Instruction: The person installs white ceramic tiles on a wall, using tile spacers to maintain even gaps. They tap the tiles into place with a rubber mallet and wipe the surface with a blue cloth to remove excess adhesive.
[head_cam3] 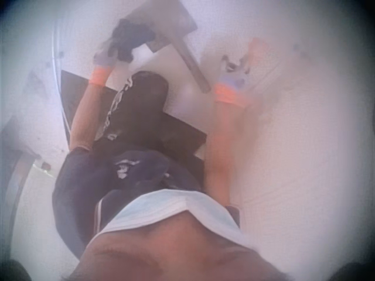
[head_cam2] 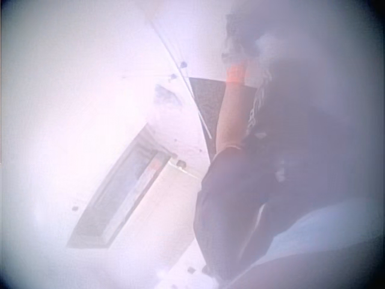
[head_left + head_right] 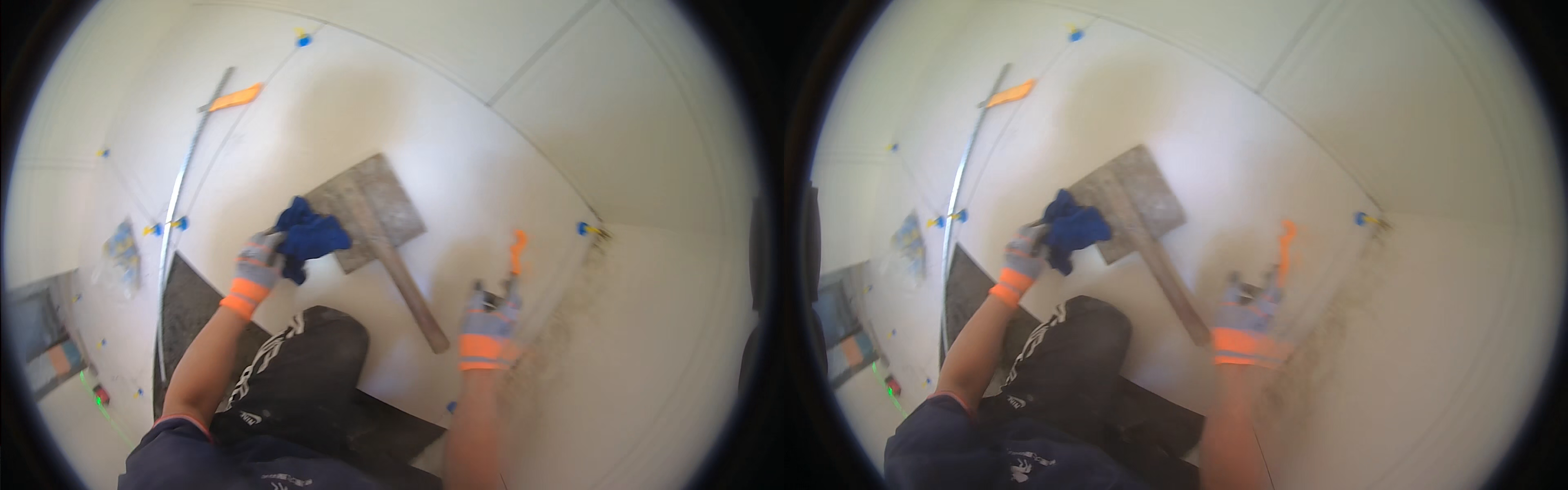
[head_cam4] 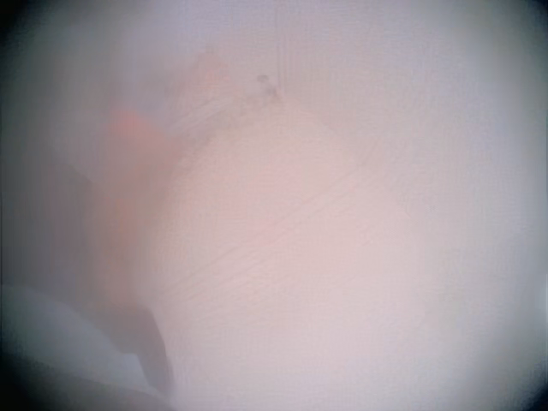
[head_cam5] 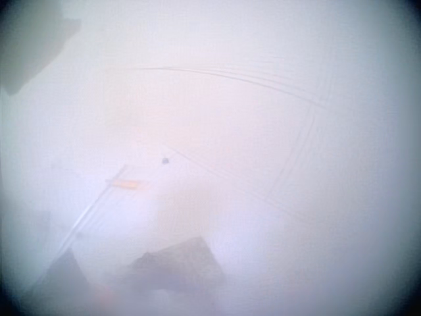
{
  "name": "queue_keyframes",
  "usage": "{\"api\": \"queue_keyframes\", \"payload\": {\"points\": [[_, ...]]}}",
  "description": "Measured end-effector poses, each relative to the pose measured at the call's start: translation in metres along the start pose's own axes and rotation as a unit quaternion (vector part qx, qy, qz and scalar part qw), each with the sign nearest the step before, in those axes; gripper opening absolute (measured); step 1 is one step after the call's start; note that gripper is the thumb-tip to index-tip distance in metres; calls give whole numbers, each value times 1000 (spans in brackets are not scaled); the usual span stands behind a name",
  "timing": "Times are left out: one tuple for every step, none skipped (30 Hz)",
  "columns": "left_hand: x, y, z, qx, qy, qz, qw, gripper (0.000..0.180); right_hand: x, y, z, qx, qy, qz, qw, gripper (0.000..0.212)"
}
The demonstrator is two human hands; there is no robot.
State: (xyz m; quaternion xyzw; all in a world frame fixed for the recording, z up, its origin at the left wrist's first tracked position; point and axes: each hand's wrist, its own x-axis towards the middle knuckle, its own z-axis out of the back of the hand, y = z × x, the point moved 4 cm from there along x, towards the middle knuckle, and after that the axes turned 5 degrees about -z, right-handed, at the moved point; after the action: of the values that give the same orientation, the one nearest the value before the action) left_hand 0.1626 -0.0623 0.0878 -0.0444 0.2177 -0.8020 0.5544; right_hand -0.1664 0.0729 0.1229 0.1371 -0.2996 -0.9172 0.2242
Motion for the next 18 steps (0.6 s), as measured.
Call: {"api": "queue_keyframes", "payload": {"points": [[-2, -3, 12, 15, -76, -5, 997, 33, -15, 15, -3, 99, 56, 45, 992, 50], [-10, -13, 33, 27, -177, -71, 981, 28, -32, 29, -5, 130, 110, 51, 984, 54], [-16, -10, 49, -98, -149, 18, 984, 22, -48, 44, -7, 102, 142, 74, 982, 59], [-23, -19, 66, -122, -161, 70, 977, 18, -63, 64, -9, 88, 162, 114, 976, 67], [-26, -38, 84, -185, -162, 0, 969, 20, -74, 85, -13, 159, 193, 151, 957, 71], [-21, -61, 91, -285, -183, -37, 940, 22, -79, 102, -21, 271, 258, 97, 922, 75], [-24, -80, 98, -413, -143, -6, 899, 21, -87, 112, -24, 380, 339, 9, 861, 80], [-22, -105, 101, -454, -105, -25, 884, 23, -88, 122, -17, 462, 375, 2, 803, 74], [-23, -132, 106, -527, -72, -88, 842, 26, -90, 128, -12, 530, 426, -41, 732, 68], [-22, -150, 108, -475, -45, -78, 876, 31, -89, 133, -3, 593, 479, -73, 643, 63], [-22, -165, 110, -434, -30, -100, 895, 36, -79, 126, 11, 542, 459, -74, 700, 52], [-21, -173, 105, -542, -8, -57, 838, 42, -66, 119, 28, 490, 445, -63, 747, 40], [-15, -171, 107, -560, -36, -67, 825, 42, -56, 110, 47, 566, 344, -134, 737, 23], [-7, -164, 108, -577, -54, -70, 812, 43, -41, 104, 68, 551, 269, -116, 782, 29], [1, -150, 103, -591, -75, -40, 802, 43, -26, 100, 95, 537, 198, -92, 815, 37], [17, -132, 92, -558, -109, -20, 822, 44, -11, 99, 124, 519, 128, -67, 842, 45], [40, -110, 77, -532, -150, -9, 834, 46, 2, 110, 155, 423, 86, 47, 901, 50], [72, -87, 50, -498, -150, 65, 851, 48, 10, 114, 179, 391, 5, 53, 919, 51]]}}
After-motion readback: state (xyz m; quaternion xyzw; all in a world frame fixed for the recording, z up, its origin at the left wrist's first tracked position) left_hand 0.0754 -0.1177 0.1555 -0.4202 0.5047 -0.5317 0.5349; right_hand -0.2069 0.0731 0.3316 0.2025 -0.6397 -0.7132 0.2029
